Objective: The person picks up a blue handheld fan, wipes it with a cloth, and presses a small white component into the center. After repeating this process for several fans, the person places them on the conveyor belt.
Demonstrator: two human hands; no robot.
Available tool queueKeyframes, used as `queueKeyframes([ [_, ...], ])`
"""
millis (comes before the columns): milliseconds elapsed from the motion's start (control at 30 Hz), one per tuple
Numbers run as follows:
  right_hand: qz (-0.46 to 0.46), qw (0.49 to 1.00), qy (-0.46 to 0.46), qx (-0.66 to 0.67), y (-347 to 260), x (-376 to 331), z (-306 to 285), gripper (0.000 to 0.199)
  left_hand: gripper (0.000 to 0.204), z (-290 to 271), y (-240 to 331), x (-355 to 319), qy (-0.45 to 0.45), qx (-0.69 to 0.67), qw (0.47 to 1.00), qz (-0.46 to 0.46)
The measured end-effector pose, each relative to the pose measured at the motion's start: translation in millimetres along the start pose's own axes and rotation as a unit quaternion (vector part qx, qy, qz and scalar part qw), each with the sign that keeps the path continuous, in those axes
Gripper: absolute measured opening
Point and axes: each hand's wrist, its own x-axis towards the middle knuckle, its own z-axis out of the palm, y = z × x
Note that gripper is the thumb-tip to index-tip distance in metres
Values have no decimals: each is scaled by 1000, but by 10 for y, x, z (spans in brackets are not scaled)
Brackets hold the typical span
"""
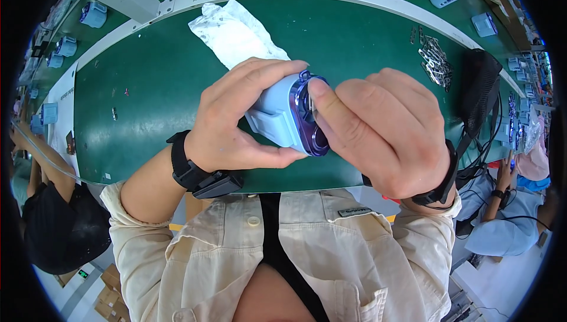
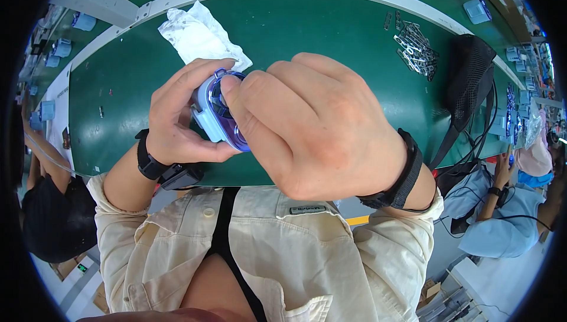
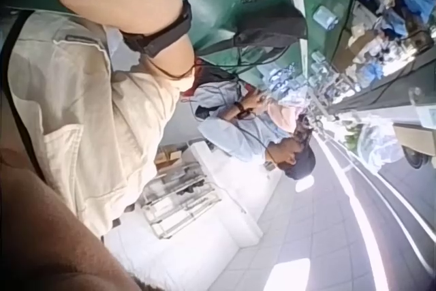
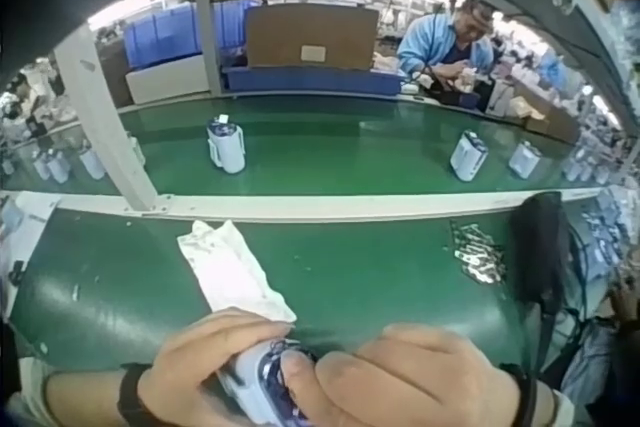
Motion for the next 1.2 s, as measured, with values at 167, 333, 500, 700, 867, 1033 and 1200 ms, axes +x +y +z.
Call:
queueKeyframes([
  [167, 36, 998, -44, 4, -79, 40, -70, 41, 77, 65, 2, -26, 9, -77, 996, -44],
  [333, 100, 987, -119, -32, -245, 108, -78, 42, 77, 99, -45, -48, 19, -79, 994, -66],
  [500, 165, 981, -89, 57, -198, 53, -151, 40, 79, 104, -18, -48, -5, -105, 992, -63],
  [700, 322, 847, -6, 423, -28, 28, -57, 37, 81, 68, -12, -115, -9, -164, 985, -52],
  [867, 341, 764, 23, 548, -145, 36, 208, 39, 81, 59, 23, -111, -14, -166, 985, -48],
  [1033, 342, 652, 7, 677, -85, 28, 250, 42, 81, 34, -14, -133, 4, -123, 992, -24],
  [1200, 325, 576, -56, 748, 6, -30, 331, 39, 80, 69, -42, -133, -30, -87, 996, 17],
])
